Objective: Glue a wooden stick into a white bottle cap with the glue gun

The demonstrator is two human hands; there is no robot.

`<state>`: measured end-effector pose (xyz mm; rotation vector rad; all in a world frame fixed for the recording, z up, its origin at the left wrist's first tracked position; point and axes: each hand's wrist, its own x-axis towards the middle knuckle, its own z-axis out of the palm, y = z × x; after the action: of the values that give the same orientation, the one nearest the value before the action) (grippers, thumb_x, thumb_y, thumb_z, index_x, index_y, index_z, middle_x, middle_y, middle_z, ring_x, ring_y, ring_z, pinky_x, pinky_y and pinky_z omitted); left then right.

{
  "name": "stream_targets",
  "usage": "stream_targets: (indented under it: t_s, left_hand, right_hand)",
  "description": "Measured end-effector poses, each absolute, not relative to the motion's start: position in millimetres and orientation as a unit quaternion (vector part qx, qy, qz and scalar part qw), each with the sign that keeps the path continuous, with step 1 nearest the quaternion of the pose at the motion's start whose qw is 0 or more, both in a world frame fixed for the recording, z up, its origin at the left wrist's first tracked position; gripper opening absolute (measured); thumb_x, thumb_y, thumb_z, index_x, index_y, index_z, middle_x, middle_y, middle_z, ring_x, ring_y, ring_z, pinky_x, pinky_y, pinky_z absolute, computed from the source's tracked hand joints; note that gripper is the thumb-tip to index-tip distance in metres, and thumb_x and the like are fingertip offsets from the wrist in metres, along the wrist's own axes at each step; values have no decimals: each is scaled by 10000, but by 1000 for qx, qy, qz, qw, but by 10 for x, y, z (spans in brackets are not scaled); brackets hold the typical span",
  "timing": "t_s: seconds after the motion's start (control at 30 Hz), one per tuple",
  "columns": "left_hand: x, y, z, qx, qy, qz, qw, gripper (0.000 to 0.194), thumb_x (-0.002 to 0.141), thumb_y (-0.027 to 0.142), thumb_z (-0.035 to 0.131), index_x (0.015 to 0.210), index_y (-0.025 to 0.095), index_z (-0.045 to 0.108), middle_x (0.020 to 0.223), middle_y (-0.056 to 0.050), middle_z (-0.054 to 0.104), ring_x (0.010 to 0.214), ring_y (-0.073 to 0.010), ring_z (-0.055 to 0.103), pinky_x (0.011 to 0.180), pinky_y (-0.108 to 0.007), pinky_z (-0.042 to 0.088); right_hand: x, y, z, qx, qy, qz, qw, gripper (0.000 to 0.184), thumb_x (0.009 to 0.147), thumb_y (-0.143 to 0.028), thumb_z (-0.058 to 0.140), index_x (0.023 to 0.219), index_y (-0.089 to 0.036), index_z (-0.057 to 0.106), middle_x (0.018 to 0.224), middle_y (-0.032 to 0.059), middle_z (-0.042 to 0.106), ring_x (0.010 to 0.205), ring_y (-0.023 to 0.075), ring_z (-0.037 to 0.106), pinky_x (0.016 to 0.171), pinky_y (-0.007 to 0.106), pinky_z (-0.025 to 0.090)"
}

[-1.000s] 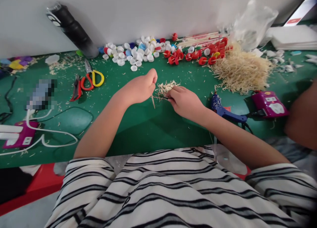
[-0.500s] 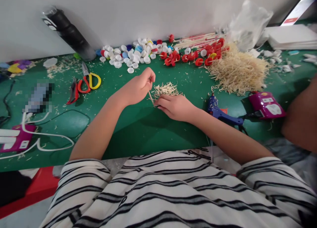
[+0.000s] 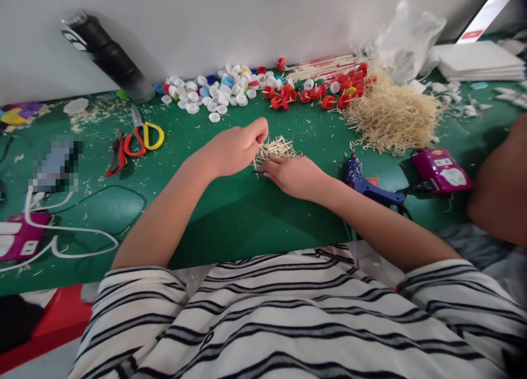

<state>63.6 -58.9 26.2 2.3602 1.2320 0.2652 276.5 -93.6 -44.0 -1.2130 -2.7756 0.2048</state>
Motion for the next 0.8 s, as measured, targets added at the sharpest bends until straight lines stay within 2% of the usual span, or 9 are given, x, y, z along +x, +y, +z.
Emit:
stream_targets:
  t_s: [0.13, 0.27, 0.37, 0.6, 0.8]
  left_hand:
    - [619, -572, 259, 853, 468, 93, 211, 186, 1005, 178, 401, 1038, 270, 559, 725, -5, 483, 642, -203, 391, 676, -385, 274]
    - [590, -529, 227, 843, 456, 116, 262, 151, 980, 156, 425, 979, 256, 538, 819, -26, 532, 729, -197, 456, 699, -368, 324]
    - [579, -501, 196, 839, 441, 136, 289, 122, 965, 144, 436, 927, 247, 489, 861, -29, 527, 748, -184, 449, 696, -358, 339]
    - [557, -425, 67, 842, 412, 175, 302, 137, 978, 118, 472, 920, 241, 494, 833, -26, 518, 761, -184, 494, 738, -364, 386]
    - [540, -389, 35, 842, 416, 179, 294, 136, 983, 118, 478, 915, 235, 487, 837, -23, 518, 773, -175, 505, 748, -362, 400]
  right_hand:
    - [2734, -964, -369, -404, -914, 28, 8, 361, 1166, -274, 379, 1307, -161, 692, 1226, 126, 787, 1052, 256, 719, 629, 359, 300]
    - [2715, -900, -207, -422, -906, 8, -20, 365, 1161, -298, 382, 1299, -169, 693, 1236, 144, 789, 993, 268, 725, 600, 362, 267]
    - [2684, -849, -106, -418, -907, 8, -44, 369, 1157, -321, 389, 1298, -175, 697, 1224, 143, 798, 949, 266, 727, 597, 360, 254]
    - [2643, -780, -190, -413, -910, -27, 28, 437, 1172, -330, 321, 1331, -175, 697, 1304, 119, 790, 1090, 271, 730, 609, 369, 224]
    - [2639, -723, -335, -426, -903, -6, 61, 444, 1160, -355, 345, 1368, -205, 708, 1274, 95, 802, 949, 247, 723, 614, 368, 244]
